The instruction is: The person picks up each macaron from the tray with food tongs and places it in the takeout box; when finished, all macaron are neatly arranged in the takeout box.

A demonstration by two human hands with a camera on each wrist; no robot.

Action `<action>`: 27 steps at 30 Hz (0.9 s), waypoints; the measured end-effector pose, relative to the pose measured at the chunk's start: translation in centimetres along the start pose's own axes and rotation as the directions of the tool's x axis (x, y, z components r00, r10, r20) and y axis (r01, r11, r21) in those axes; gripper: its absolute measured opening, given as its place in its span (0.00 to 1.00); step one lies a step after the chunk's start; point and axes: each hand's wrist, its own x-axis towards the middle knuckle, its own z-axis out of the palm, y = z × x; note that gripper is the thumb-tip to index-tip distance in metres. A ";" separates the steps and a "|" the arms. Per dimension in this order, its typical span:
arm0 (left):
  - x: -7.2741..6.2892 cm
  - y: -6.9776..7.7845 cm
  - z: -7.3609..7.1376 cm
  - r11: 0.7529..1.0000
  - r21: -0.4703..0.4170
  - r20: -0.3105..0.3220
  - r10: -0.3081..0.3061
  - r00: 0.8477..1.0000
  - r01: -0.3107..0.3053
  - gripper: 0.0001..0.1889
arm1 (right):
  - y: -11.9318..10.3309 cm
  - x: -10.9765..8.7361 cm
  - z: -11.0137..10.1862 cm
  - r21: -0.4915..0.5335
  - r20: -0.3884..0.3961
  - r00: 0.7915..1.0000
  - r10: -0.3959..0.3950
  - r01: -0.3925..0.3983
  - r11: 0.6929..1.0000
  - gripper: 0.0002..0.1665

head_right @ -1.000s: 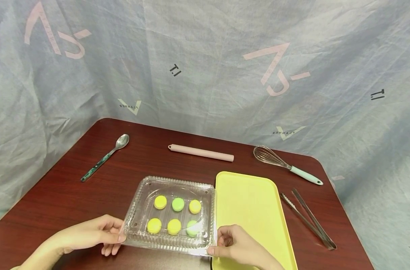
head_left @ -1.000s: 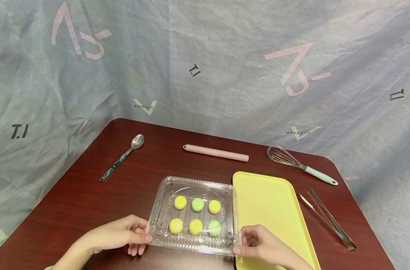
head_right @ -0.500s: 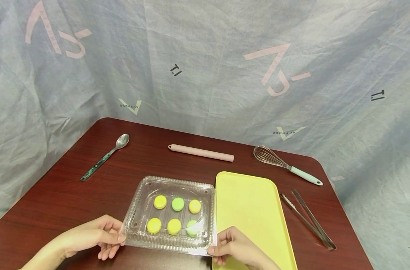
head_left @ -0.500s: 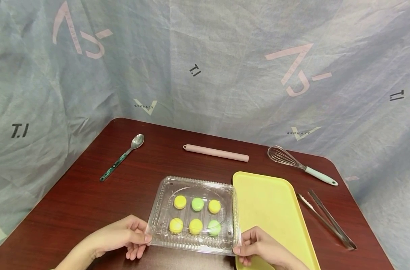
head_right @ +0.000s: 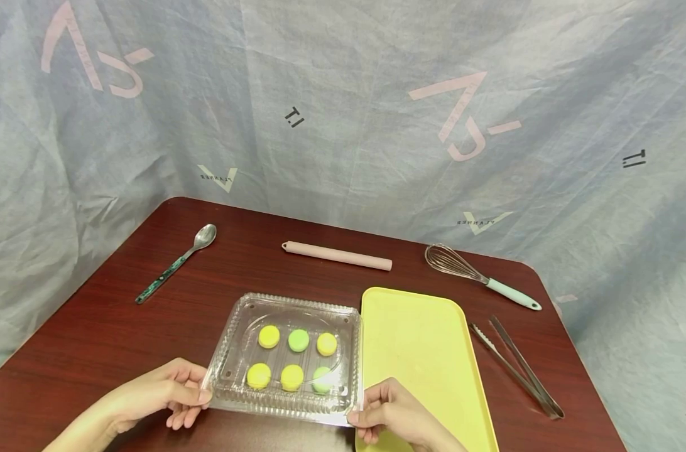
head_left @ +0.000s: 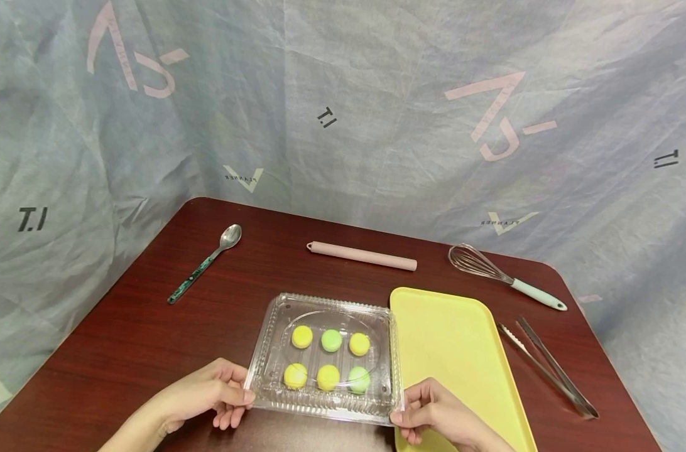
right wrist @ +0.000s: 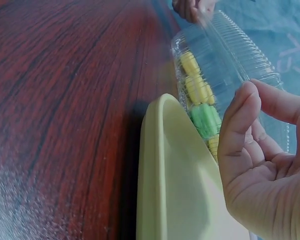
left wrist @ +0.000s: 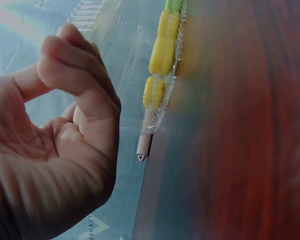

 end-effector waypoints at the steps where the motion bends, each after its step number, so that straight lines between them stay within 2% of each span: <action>1: 0.0 0.0 0.0 1.000 -0.003 -0.004 0.000 1.000 0.000 0.17 | 0.0 0.0 0.0 -0.002 -0.002 1.000 0.001 -0.001 1.000 0.25; 10: 0.1 -0.2 0.2 1.000 -0.026 -0.031 0.003 1.000 -0.004 0.18 | 0.0 -0.1 0.1 -0.003 -0.018 1.000 -0.003 0.003 1.000 0.24; 19: 0.1 -0.3 0.2 0.999 -0.034 -0.036 -0.003 0.999 0.002 0.18 | 0.0 -0.1 0.1 -0.002 -0.041 0.999 0.032 -0.032 0.999 0.25; 27: 0.1 0.0 0.1 0.999 -0.036 -0.009 -0.015 1.000 0.014 0.19 | 0.0 -0.1 0.0 0.006 -0.029 0.999 0.037 -0.037 0.999 0.26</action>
